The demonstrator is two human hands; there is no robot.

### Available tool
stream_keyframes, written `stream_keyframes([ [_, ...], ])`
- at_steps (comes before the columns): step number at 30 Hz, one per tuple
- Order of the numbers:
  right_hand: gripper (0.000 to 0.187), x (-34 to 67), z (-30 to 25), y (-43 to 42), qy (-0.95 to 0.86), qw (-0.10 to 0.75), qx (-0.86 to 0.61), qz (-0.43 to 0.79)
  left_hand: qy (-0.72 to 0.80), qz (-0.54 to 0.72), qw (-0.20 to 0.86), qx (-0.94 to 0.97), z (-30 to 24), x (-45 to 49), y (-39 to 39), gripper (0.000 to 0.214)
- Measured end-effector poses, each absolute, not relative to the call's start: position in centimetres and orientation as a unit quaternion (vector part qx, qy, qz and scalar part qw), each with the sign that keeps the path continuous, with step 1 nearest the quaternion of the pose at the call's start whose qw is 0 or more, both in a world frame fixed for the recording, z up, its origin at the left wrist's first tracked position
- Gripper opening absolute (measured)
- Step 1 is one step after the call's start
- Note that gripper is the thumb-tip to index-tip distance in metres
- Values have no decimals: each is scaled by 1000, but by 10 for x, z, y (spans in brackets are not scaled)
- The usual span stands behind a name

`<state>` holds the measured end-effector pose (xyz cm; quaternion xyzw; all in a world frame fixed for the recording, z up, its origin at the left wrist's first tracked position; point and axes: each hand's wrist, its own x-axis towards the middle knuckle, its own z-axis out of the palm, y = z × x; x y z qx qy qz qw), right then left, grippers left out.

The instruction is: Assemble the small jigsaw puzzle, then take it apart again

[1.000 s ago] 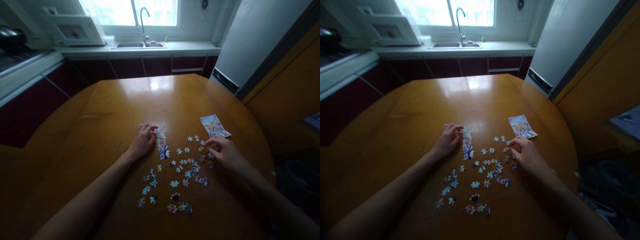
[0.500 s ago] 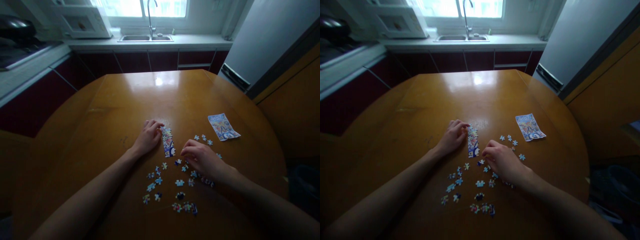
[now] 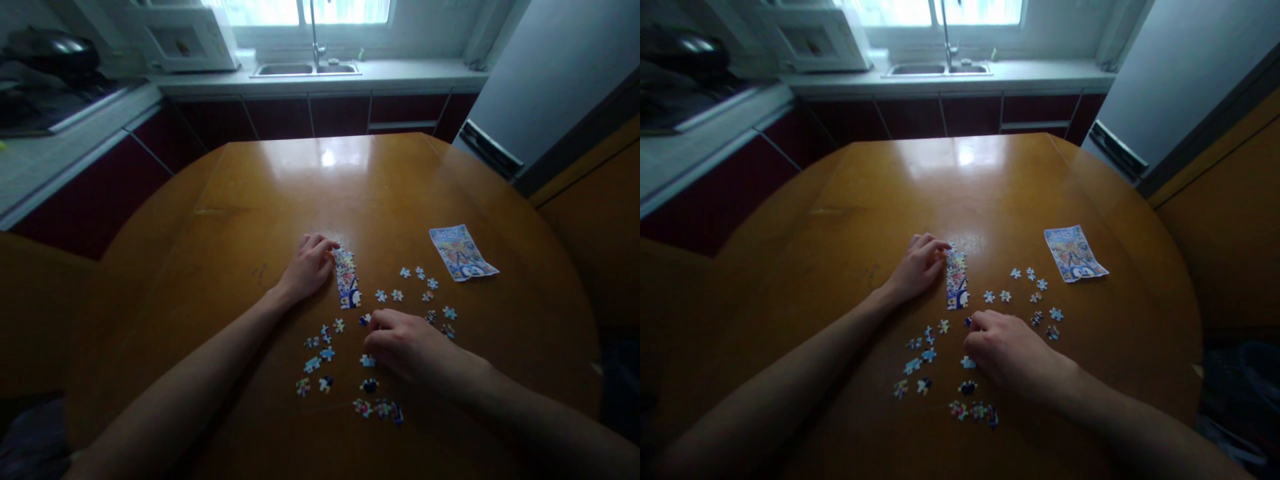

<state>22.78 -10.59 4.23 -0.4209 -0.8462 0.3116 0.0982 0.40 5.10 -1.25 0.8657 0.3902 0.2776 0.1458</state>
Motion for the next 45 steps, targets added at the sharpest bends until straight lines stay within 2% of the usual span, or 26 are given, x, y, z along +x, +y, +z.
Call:
stream_keyframes([
  [6, 11, 222, 43, -108, -868, 50, -402, 288, 386, 280, 145, 867, -13, 4, 51, 27],
  [15, 13, 224, 42, -108, -869, 68, -402, 281, 386, 281, 145, 866, -12, 4, 50, 26],
  [21, 11, 218, 41, -109, -875, 44, -407, 261, 386, 278, 146, 867, -12, 4, 51, 25],
  [45, 18, 220, 29, -106, -864, 126, -420, 248, 400, 278, 151, 860, -11, 6, 49, 26],
])
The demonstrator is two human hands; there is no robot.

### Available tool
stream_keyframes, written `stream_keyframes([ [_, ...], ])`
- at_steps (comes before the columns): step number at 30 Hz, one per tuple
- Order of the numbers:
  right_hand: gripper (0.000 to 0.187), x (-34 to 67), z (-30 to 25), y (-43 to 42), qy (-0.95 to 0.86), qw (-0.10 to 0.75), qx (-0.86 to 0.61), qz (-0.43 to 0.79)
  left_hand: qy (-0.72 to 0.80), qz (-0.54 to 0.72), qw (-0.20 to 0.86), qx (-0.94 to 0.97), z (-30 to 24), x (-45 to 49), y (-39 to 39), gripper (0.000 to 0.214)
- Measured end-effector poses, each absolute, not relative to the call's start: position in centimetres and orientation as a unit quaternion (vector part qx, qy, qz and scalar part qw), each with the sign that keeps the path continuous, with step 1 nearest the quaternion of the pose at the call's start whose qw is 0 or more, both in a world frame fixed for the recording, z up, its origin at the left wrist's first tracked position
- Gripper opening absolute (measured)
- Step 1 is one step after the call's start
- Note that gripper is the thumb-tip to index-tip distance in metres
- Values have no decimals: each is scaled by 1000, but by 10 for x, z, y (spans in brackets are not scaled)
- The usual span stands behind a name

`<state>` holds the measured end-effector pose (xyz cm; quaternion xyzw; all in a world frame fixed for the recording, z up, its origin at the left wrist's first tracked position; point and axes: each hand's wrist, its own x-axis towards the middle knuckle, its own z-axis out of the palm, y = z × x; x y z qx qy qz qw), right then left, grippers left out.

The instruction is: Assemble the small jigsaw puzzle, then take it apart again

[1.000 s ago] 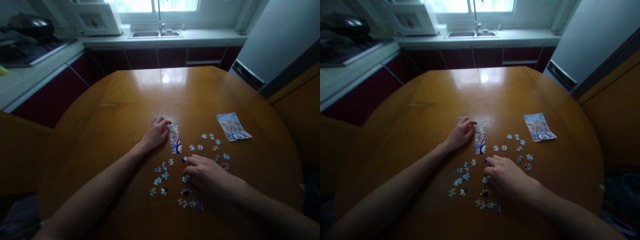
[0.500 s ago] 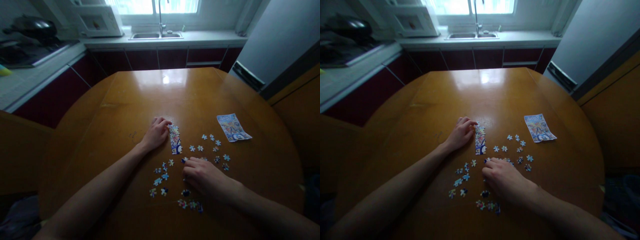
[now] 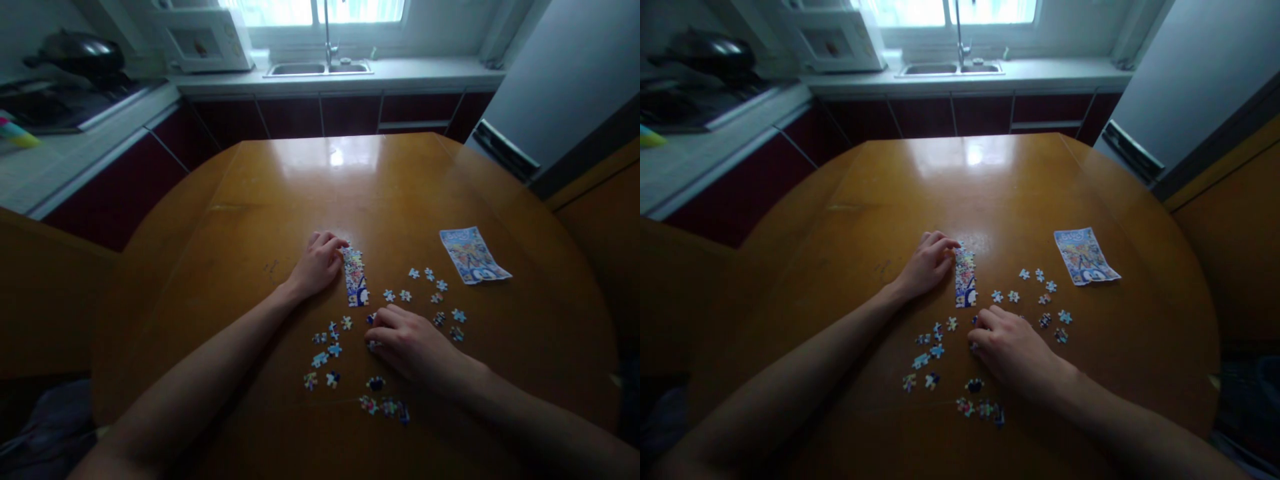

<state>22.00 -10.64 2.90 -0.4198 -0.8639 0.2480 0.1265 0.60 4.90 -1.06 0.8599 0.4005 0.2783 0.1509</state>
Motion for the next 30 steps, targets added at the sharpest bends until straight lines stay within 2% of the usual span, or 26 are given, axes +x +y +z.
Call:
stream_keyframes([
  [13, 15, 227, 33, -96, -798, 258, -491, 237, 399, 290, 149, 857, -12, 7, 48, 26],
  [21, 12, 274, 39, -66, -707, 374, -586, 131, 401, 293, 156, 854, -12, 6, 50, 24],
  [30, 12, 275, 42, -65, -702, 392, -583, 120, 404, 293, 156, 852, -12, 6, 51, 24],
])
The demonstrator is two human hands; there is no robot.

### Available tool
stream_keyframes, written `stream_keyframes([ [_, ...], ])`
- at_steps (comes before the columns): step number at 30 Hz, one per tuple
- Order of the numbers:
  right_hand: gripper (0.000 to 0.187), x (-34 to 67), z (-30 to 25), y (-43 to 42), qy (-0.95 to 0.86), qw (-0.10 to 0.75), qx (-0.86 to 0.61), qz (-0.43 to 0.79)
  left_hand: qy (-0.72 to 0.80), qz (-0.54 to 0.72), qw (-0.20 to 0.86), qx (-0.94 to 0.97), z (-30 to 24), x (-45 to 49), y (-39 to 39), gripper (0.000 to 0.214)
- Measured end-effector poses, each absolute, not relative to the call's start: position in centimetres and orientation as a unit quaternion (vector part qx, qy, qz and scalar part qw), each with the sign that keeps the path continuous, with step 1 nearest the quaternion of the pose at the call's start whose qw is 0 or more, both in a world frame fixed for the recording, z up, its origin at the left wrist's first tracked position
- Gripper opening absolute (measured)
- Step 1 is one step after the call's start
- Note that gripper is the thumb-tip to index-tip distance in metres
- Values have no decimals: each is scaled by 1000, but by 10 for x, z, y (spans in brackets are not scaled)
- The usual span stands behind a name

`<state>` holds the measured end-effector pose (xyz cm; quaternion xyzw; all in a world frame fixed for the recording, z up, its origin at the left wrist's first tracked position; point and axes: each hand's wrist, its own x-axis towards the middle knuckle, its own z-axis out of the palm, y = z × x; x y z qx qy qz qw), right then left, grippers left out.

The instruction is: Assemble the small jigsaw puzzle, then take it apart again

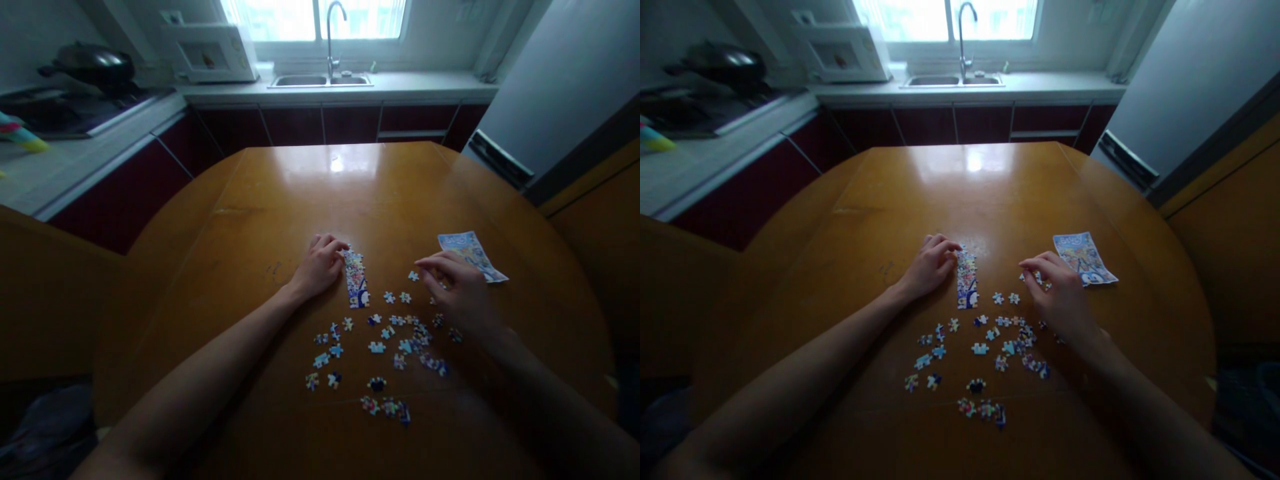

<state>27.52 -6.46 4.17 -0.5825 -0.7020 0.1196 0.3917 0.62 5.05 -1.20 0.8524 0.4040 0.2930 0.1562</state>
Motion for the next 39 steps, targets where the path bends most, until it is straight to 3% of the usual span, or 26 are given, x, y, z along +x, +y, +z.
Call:
stream_keyframes([
  [14, 15, 330, 40, -39, -634, 425, -646, 25, 395, 286, 144, 861, -14, 5, 55, 22],
  [25, 12, 327, 32, -34, -669, 415, -614, 62, 410, 281, 139, 856, -12, 3, 58, 19],
  [39, 17, 262, 17, -63, -780, 266, -539, 175, 444, 219, 92, 864, -4, 6, 49, 24],
])
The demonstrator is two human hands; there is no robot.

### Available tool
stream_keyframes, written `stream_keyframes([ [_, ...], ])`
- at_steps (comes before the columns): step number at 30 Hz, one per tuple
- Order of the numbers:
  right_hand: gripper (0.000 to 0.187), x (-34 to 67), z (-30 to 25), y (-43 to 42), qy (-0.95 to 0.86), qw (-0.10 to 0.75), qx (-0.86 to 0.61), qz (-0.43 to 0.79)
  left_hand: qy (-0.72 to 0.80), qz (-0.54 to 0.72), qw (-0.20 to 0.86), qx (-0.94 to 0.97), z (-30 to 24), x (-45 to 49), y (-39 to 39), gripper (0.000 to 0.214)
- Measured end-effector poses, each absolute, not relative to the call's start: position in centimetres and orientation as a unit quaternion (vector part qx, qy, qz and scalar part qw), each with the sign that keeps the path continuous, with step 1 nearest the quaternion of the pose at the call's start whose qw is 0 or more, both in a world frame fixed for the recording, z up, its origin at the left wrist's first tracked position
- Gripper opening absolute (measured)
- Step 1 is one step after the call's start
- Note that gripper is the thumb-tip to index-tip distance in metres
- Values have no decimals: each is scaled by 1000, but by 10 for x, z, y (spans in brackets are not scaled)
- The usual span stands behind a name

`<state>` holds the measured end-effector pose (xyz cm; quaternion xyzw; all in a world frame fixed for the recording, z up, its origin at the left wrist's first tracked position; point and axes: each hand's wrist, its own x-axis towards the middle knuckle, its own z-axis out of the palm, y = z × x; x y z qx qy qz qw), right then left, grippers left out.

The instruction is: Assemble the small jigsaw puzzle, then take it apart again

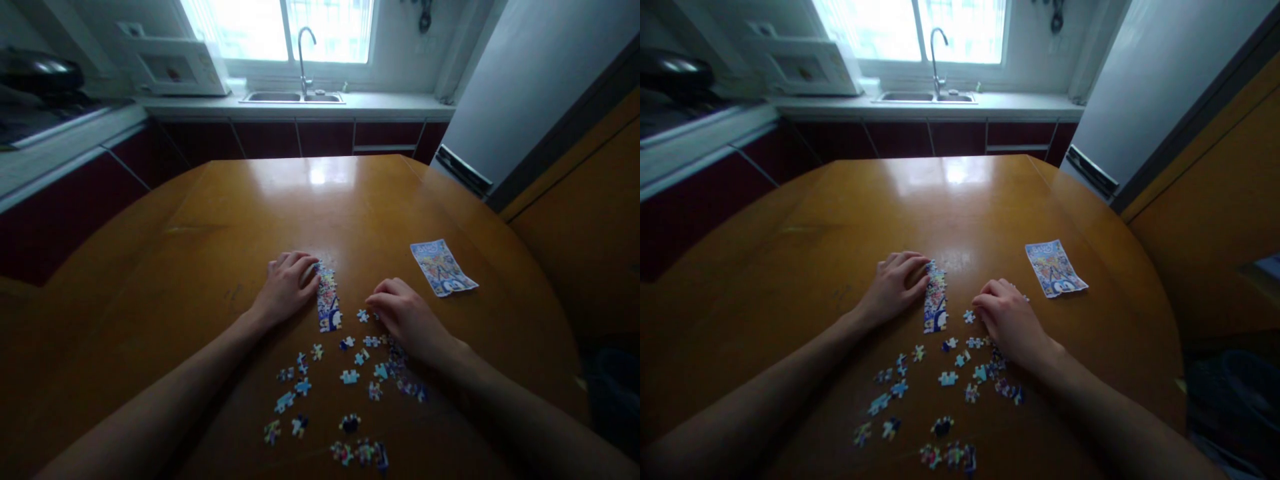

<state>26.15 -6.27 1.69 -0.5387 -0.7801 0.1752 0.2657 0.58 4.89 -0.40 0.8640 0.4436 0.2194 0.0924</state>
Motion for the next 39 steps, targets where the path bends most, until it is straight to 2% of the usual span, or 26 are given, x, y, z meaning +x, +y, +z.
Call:
stream_keyframes([
  [5, 21, 261, 15, -61, -776, 255, -552, 168, 425, 216, 106, 872, -4, 4, 50, 29],
  [12, 21, 276, 16, -54, -728, 311, -593, 148, 409, 205, 118, 881, -3, 2, 51, 34],
  [19, 7, 257, 18, -67, -768, 230, -567, 191, 390, 199, 129, 890, 0, 1, 47, 42],
  [24, 6, 248, 14, -72, -759, 225, -576, 204, 380, 201, 139, 892, 1, 1, 46, 48],
  [34, 14, 242, 14, -72, -747, 266, -560, 242, 386, 247, 161, 874, -2, 1, 50, 19],
  [39, 13, 247, 20, -70, -723, 328, -542, 275, 400, 275, 163, 859, -5, 2, 51, 17],
])
